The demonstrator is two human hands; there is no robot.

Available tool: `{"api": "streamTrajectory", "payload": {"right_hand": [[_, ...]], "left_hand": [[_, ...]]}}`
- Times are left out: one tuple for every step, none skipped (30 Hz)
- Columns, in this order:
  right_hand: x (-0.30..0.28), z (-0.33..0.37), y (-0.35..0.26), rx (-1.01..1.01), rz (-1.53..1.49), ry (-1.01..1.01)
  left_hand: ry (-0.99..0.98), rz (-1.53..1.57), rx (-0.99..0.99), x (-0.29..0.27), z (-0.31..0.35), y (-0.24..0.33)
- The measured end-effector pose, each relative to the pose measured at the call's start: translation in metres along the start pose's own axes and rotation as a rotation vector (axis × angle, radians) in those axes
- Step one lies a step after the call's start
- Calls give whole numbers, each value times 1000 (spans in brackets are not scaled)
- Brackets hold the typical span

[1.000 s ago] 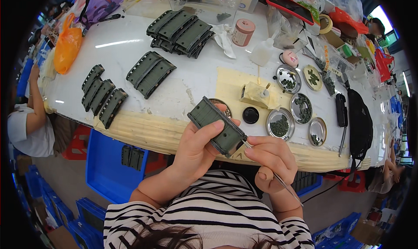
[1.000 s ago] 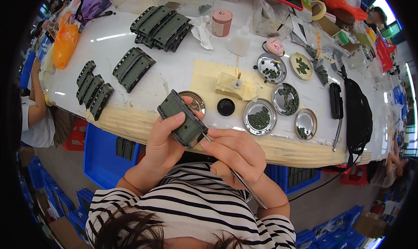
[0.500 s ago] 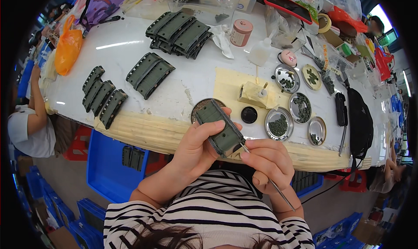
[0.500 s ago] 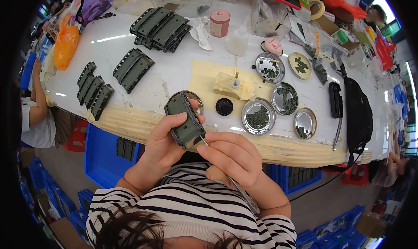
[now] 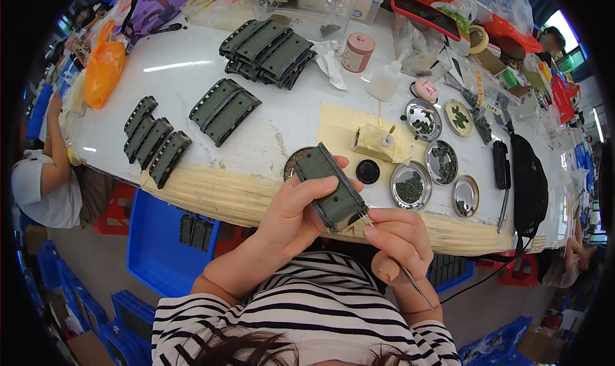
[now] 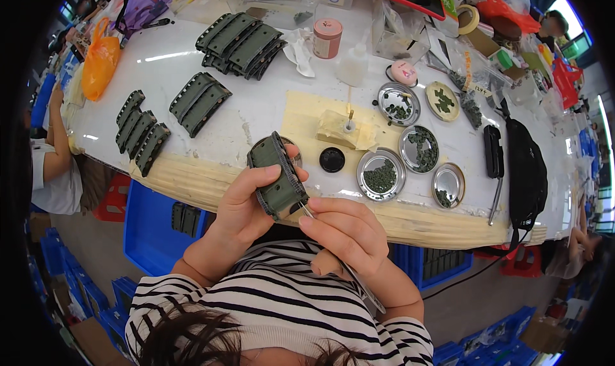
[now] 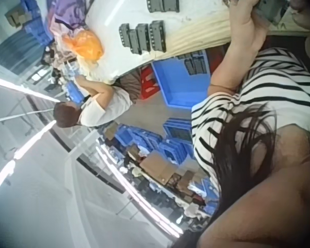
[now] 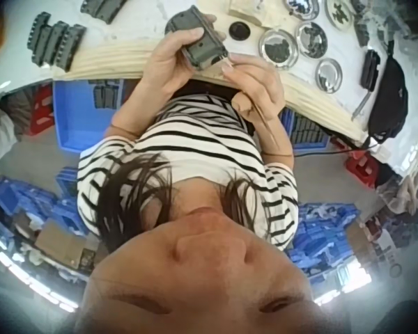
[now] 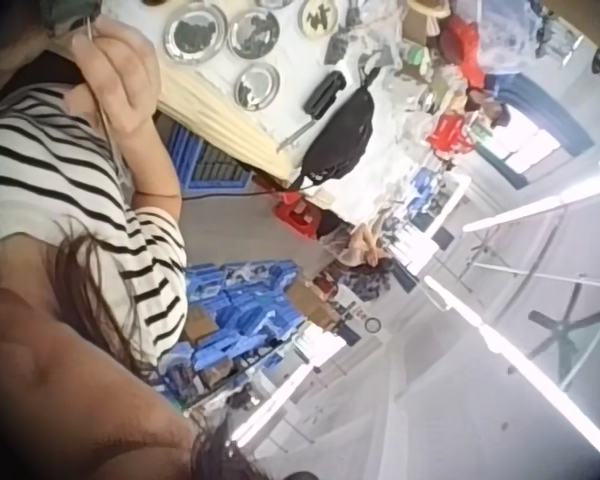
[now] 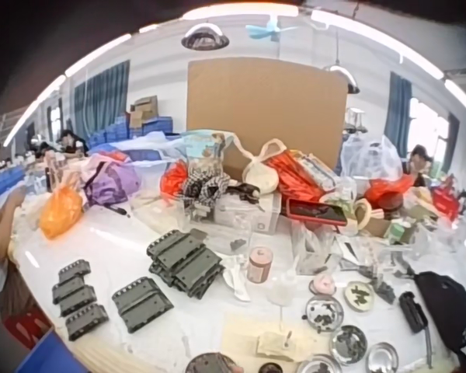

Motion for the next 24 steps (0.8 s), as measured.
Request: {"api": "streamTrajectory", "payload": {"right_hand": [[0,0,0,-4,5,-3],[0,1,0,-5,12,0],[1,2,1,-7,19,2],[2,2,1,-9,25,4],[2,3,1,-12,26,5],[2,3,1,-14,27,7],[2,2,1,-17,29,8],[2,2,0,-15,31,8],[2,2,0,-12,32,7],[2,1,0,-9,34,6],[2,1,0,-4,40,-2],[2,0,-1,2,47,-9],[1,0,-1,7,53,-16],[1,-1,-2,6,43,-19],[1,-1,-2,5,34,-22],[1,-1,-2,5,25,-25],[1,-1,-2,-3,21,-28],[0,-2,-2,-11,19,-30],[0,-2,-1,-20,16,-31],[0,-1,-1,-27,21,-29],[0,0,0,-34,28,-27],[0,1,1,-40,34,-24],[1,2,2,-34,30,-13],[1,2,3,-29,32,-3]], "left_hand": [[-7,-1,-1,-1,-1,0],[-13,-3,-2,-1,-1,0],[-7,0,0,-1,-1,-1],[0,2,2,-1,-1,-1],[7,5,4,-1,-1,-1],[4,5,5,-1,-1,-1],[2,5,5,-1,-1,-1],[0,5,6,-1,-1,-1],[7,8,3,-1,-1,-1],[13,11,0,-1,-1,-1],[20,14,-2,-1,-1,-1],[22,14,-11,-1,-1,0],[23,14,-21,-2,-1,0],[25,14,-30,-2,-1,1],[29,17,-29,-2,-1,1],[32,21,-28,-1,-1,1],[36,24,-27,-1,0,1],[32,32,-39,0,0,1],[29,39,-51,0,0,1],[26,47,-63,0,0,1],[25,43,-60,0,0,0],[23,39,-58,0,-1,0],[22,35,-55,0,-2,-1],[19,37,-35,-1,-3,-2]]}}
Point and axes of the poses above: each hand's wrist, its own z-axis away from the middle knuckle, its own x-axis out of the palm, y = z × x, the point moved 1 cm from there along -z, towards the middle knuckle, and after that the axes turned 5 degrees about y, right-handed, at the moved point
